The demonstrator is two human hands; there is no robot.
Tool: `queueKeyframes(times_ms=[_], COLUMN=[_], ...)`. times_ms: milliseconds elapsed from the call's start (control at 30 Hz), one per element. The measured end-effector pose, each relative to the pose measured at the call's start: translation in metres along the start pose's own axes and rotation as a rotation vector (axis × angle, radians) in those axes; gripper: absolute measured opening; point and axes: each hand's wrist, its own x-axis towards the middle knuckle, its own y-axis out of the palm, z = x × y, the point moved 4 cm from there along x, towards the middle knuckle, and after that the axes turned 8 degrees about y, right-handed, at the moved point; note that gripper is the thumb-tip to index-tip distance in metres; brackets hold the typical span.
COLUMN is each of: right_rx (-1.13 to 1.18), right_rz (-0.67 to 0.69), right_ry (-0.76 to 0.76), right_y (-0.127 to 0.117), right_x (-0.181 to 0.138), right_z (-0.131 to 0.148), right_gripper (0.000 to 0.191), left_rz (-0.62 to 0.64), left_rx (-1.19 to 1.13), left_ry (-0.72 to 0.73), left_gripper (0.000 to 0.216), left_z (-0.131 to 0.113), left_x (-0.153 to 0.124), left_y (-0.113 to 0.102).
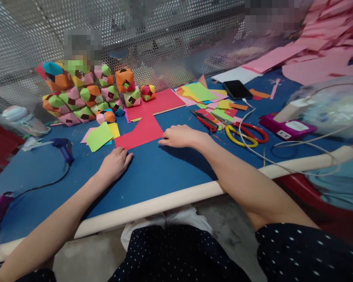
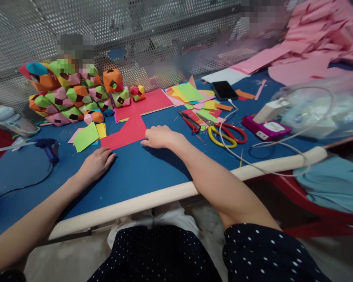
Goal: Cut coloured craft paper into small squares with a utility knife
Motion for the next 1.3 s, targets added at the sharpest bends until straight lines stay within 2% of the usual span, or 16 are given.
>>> queueKeyframes(times_ms=[367,633,1067,1300], right_rx=[0.152,0.194,0.186,0.126], right_rz=[-0.11,-0.118,-0.144,-0.171], right_ry=[-0.028,-0.081,-0.095,-0.076], right_y=[0.014,0.017,0.019,0.014], right_x=[0.024,0.028,0.031,0.028], right_z=[-0.018,-0.024,-0.025,-0.021], right_gripper=[0.037,0.037,0.036,0.036], left_rz=[-0.133,-0.191,-0.216,-0.315], left_rx=[-0.043,-0.05,-0.032,-0.076], left_ry=[0.0,-0.019,-0.043,-0.051], left_gripper=[0.038,0.036,0.024,0.027], left_z=[0.017,0.021,0.023,0.029], left_x=[-0.005,-0.007,-0.013,-0.007], left_y=[0.011,0.002,0.004,-0.001])
